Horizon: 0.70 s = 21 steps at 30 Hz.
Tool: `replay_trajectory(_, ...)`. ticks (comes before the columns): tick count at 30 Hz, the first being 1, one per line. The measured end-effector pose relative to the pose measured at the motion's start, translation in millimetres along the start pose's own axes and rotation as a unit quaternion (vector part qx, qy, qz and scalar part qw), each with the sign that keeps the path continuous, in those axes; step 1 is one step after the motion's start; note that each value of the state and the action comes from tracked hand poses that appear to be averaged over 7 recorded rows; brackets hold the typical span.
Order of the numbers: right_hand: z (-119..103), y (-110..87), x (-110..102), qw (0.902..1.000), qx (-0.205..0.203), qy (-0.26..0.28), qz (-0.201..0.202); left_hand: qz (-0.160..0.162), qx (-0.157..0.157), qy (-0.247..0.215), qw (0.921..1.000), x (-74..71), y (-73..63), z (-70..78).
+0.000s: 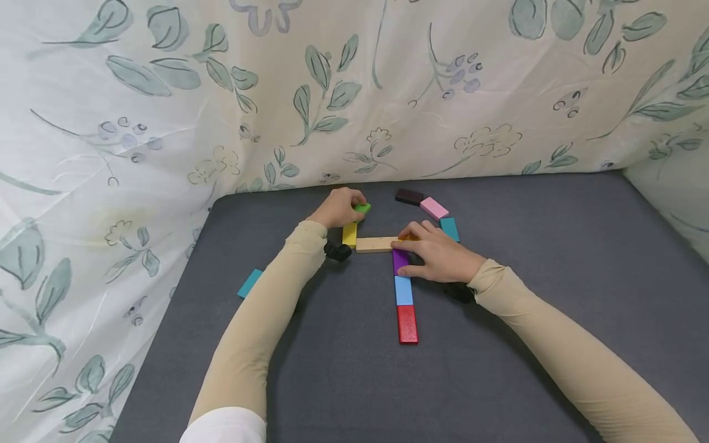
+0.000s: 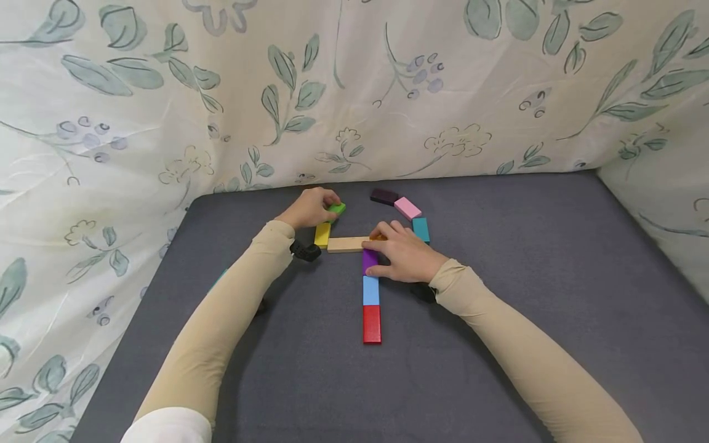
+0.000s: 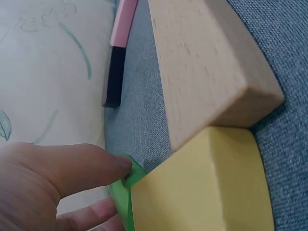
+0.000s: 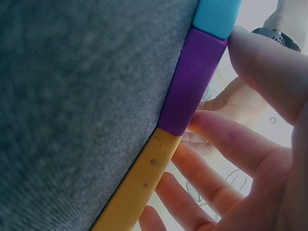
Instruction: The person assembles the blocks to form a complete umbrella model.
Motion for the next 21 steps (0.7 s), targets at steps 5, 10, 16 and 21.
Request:
replay_trajectory(5,-0.5,-0.3,-0.7,1.0,-0.001,0.005,-0.003,0.002,0.001,0.0,1.0,-0.2,-2.7,2.8)
replay_trajectory(10,-1.0,-0.2,-1.0,1.0,-0.003,0.002,-0.006,0.002,0.002,0.001,1.0,-0.2,-4.4,3.7)
replay_trajectory(16,-1.6,-0.3,-1.6,0.9999,0.0,0.004,-0.01,0.0,0.002,0.005,1.0,0.5,-4.7,3.4)
replay_trajectory(21,-1.6,-0.2,-1.5,0.9999,-0.002,0.003,-0.009,0.003,0.006,0.015,0.9999,1.1,-4.5,3.3)
Point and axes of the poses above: each hand's wrist, its own y-axis towards the middle knuckle, its own x-axis out of the palm, z = x × y, the point moved 2 cm from there along y, towards the middle knuckle, and after that the axes turned 2 degrees about x, right-handed, at the moved point
